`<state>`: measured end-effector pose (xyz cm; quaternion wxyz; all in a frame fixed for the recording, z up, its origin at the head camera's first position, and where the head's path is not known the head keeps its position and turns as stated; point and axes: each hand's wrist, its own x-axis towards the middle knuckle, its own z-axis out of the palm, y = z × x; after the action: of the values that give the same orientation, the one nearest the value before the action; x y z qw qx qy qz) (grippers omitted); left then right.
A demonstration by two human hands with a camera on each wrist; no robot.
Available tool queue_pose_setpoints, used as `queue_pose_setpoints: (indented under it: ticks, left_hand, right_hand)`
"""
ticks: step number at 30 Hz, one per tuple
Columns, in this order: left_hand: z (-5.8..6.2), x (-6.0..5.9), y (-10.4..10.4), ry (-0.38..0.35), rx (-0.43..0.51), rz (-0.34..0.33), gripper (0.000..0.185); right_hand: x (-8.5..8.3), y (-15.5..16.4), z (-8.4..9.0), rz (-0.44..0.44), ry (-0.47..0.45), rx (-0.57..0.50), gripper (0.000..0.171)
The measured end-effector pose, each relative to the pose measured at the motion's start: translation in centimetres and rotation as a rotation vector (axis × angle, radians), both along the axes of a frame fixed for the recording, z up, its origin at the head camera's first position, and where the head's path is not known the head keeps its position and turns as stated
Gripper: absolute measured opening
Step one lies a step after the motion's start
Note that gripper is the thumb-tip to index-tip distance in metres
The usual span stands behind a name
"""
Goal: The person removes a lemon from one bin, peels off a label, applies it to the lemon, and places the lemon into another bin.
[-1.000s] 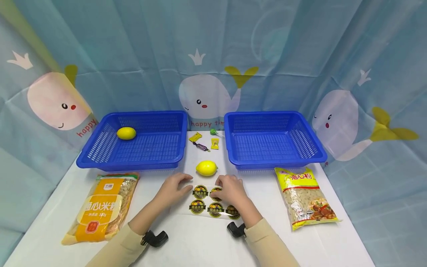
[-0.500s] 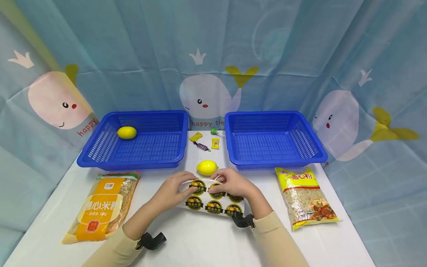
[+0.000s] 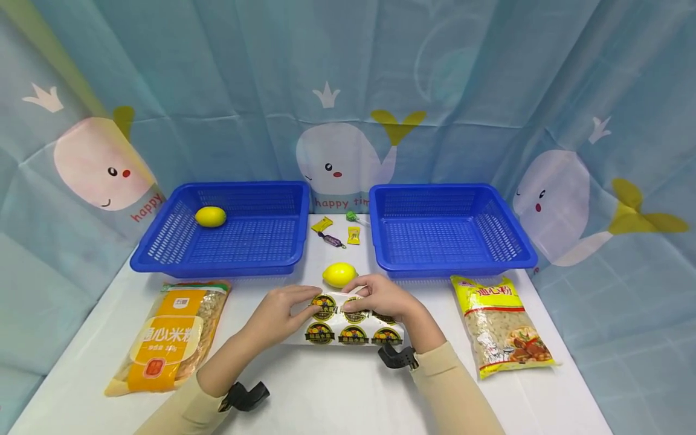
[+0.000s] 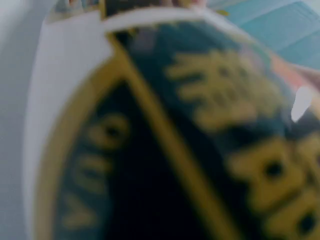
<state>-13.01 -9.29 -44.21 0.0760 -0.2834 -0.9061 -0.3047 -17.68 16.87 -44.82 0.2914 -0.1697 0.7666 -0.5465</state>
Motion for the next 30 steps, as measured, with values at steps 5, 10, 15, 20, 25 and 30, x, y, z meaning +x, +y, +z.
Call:
queue_pose_setpoints:
  ticks: [5, 10, 15, 20, 25, 30]
  left_hand:
    - [-0.3, -0.1, 0.0, 0.021, -0.026, 0.004, 0.039]
    - [-0.9, 0.1, 0.0, 0.039, -0.093, 0.024, 0.042]
    - [-1.2, 0.4, 0.5, 0.013, -0.124, 0.021, 0.048]
    - [-1.0, 0.5, 0.9, -0.043, -0.110, 0.054, 0.049]
    - [-1.0, 0.6, 0.9, -0.028, -0.070, 0.071, 0.038]
    - [-0.8, 0.7, 0.9, -0.048, 0.071, 0.075, 0.017]
  right_hand:
    - [-0.3, -0.3, -0.3, -0.045, 0.004, 0.017, 0.037]
    - [-0.4, -0.5, -0.8, -0.067, -0.014, 0.032, 0.037]
    - [-0.3, -0.4, -1.2, -0.094, -0.012, 0.053, 0.038]
    - [-0.3, -0.3, -1.3, -0.090, -0.015, 0.039, 0.042]
    - [-0.3, -0.3, -1.5, -0.078, -0.028, 0.021, 0.043]
    - [-0.4, -0.2, -1.8, -0.071, -0.028, 0.033, 0.042]
